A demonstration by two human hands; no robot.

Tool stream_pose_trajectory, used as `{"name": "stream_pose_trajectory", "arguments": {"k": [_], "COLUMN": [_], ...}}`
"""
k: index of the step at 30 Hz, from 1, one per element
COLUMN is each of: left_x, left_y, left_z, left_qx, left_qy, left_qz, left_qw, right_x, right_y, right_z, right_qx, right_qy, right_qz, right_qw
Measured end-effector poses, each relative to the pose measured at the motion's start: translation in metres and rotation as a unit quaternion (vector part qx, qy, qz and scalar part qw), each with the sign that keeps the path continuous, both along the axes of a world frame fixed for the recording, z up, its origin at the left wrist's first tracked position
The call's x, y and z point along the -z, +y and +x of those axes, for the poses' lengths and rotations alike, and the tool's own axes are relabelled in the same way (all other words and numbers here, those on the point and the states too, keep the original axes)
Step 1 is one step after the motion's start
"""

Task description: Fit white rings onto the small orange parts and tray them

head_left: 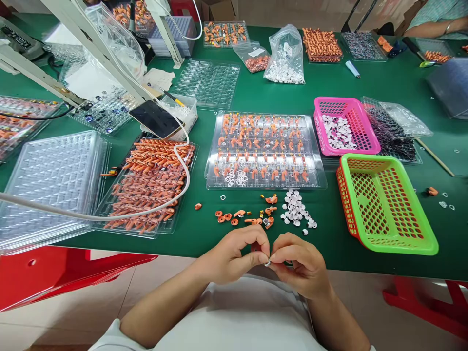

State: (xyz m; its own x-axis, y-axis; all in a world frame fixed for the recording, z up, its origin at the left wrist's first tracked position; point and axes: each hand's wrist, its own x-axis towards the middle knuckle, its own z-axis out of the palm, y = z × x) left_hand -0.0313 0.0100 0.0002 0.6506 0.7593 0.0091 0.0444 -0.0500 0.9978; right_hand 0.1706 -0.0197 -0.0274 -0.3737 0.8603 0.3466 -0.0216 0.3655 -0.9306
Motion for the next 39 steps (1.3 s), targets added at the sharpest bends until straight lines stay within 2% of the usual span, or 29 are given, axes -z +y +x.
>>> {"name": "stream_pose_trajectory", "arguments": {"k": [11,18,26,39], "left_x": [0.000,-0.001,0.003,0.010], "left_y": [0.003,0.004,-0.001,-0.008], "left_z": [0.000,0.000,0.004,0.006], "left_qx": [0.037,0.073,0.035,-0.020], "left_qy": [-0.004,0.018,0.018,-0.006], "left_qz": [-0.023,0.010,0.036,0.080], "left_qw": [0.999,0.997,0.999,0.997], "right_x": [-0.010,-0.009,-0.007,0.000], "right_y": [0.006,0.009,0.007,0.002], "right_z": [0.001,0.002,-0.001,-0.001], "right_qx": [-0.032,-0.044,0.006,0.032], "right_qy": [0.002,0.007,-0.006,-0.014], "right_qz": [0.018,0.014,0.030,0.040], "right_qw": [0.999,0.999,1.000,0.999]}}
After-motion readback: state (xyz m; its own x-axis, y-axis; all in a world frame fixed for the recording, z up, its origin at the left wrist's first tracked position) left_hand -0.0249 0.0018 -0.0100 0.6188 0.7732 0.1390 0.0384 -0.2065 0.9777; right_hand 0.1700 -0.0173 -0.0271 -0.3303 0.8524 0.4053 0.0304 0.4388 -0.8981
